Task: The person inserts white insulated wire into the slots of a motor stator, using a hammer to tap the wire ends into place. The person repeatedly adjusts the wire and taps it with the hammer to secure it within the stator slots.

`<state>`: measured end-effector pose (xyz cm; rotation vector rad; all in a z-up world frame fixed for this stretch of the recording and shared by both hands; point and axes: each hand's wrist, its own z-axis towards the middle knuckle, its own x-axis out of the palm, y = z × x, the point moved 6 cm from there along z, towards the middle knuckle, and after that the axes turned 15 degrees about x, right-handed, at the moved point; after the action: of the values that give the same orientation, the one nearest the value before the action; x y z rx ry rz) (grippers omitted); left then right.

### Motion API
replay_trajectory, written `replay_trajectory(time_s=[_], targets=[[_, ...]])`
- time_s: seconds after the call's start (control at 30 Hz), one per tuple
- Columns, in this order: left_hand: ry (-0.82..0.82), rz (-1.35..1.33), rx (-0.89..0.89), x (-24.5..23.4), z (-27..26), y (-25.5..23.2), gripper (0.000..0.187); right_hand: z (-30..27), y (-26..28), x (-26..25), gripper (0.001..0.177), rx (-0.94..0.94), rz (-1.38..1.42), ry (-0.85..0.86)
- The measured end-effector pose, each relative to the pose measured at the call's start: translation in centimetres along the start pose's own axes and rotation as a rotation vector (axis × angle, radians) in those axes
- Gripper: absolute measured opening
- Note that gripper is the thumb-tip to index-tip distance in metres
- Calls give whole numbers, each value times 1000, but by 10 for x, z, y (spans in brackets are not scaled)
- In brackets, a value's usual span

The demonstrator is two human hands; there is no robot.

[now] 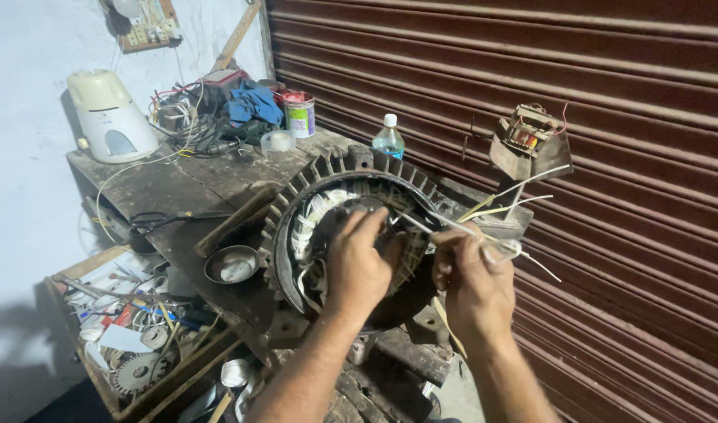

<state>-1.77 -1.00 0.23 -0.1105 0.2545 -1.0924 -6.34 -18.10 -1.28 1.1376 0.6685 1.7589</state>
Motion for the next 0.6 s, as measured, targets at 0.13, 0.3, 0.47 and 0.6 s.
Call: replay_trajectory(time_s=[0.13, 0.3, 0.47, 0.6], targets=[[23, -50, -6, 1, 2, 5, 16, -6, 2, 15, 31, -40, -73, -19], [318, -131, -157, 17, -6, 10, 16, -3, 5, 24, 34, 47, -82, -90], [408, 68, 200, -10, -18, -28, 24, 3, 24, 39, 33, 27, -148, 17], [428, 182, 220, -28, -13, -32, 21, 9, 31, 45, 31, 21, -363, -4]])
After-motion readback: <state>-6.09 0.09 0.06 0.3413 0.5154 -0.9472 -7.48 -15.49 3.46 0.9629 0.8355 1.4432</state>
